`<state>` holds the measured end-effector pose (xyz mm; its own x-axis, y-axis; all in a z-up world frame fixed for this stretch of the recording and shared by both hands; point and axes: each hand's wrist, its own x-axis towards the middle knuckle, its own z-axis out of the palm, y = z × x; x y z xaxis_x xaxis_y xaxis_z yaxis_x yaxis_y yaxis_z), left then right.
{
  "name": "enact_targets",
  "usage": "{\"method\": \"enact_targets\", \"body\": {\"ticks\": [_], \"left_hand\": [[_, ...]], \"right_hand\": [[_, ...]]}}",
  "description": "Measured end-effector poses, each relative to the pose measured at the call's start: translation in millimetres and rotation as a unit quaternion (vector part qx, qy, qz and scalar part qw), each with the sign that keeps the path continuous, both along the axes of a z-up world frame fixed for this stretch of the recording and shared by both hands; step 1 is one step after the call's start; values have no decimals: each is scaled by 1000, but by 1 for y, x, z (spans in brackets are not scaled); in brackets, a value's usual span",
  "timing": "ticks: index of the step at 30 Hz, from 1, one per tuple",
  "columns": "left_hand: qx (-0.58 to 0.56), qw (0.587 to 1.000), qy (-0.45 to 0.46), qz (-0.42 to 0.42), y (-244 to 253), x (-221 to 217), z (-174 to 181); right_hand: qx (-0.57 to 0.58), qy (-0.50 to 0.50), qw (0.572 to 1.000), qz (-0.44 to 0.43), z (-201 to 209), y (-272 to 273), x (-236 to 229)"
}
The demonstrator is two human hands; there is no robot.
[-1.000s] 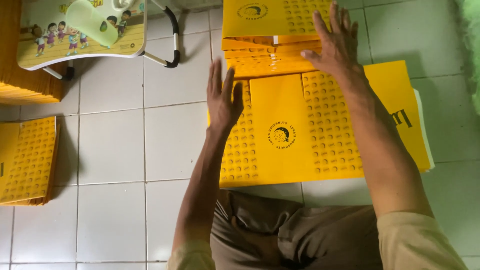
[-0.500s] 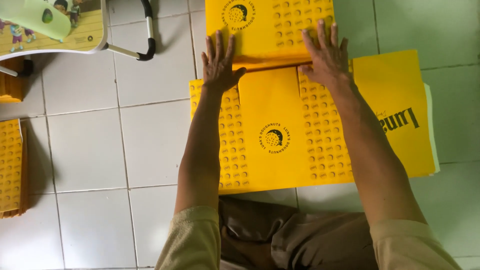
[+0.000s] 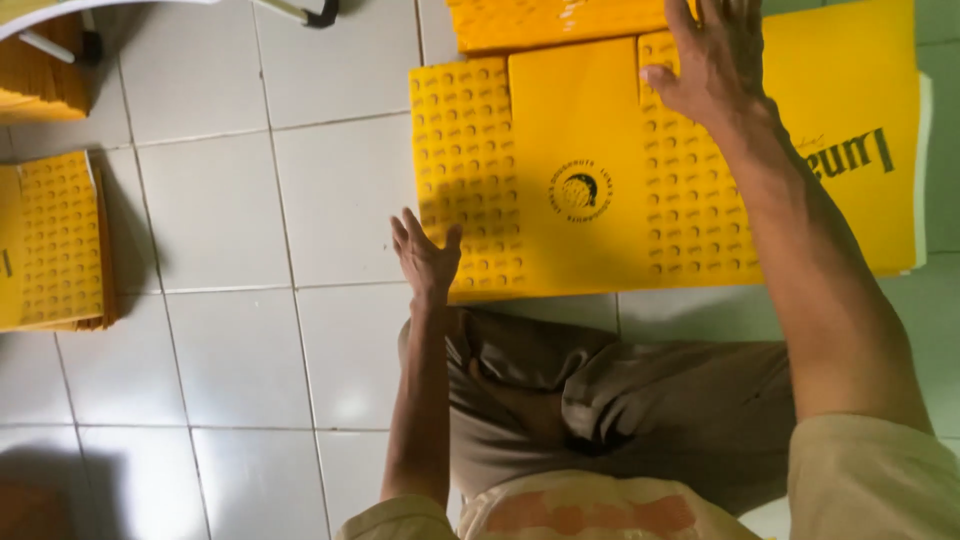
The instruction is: Folding flat cardboard sheets into boxes along pre-scored lines while sitting on the floor.
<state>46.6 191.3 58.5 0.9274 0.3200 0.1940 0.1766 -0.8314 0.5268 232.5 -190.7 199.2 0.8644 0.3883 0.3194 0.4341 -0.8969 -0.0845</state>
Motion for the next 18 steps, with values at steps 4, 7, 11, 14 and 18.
{"method": "enact_targets", "body": {"ticks": [4, 7, 11, 14, 18], "left_hand": [[-121, 967, 206, 83, 7, -58, -25], [-104, 974, 191, 60, 16, -61, -47], [-66, 982, 165, 56, 20, -58, -60], [-54, 995, 82, 22, 17, -62, -59], [-69, 996, 55, 17, 7, -69, -27]], "right_hand": [[-27, 173, 984, 43, -49, 21, -122], [-100, 213, 968, 83, -105, 44, -203], [-81, 164, 980, 84, -136, 56, -252], [-83, 203, 973, 70, -131, 57, -237], [-64, 226, 970, 65, -143, 51, -219]]}}
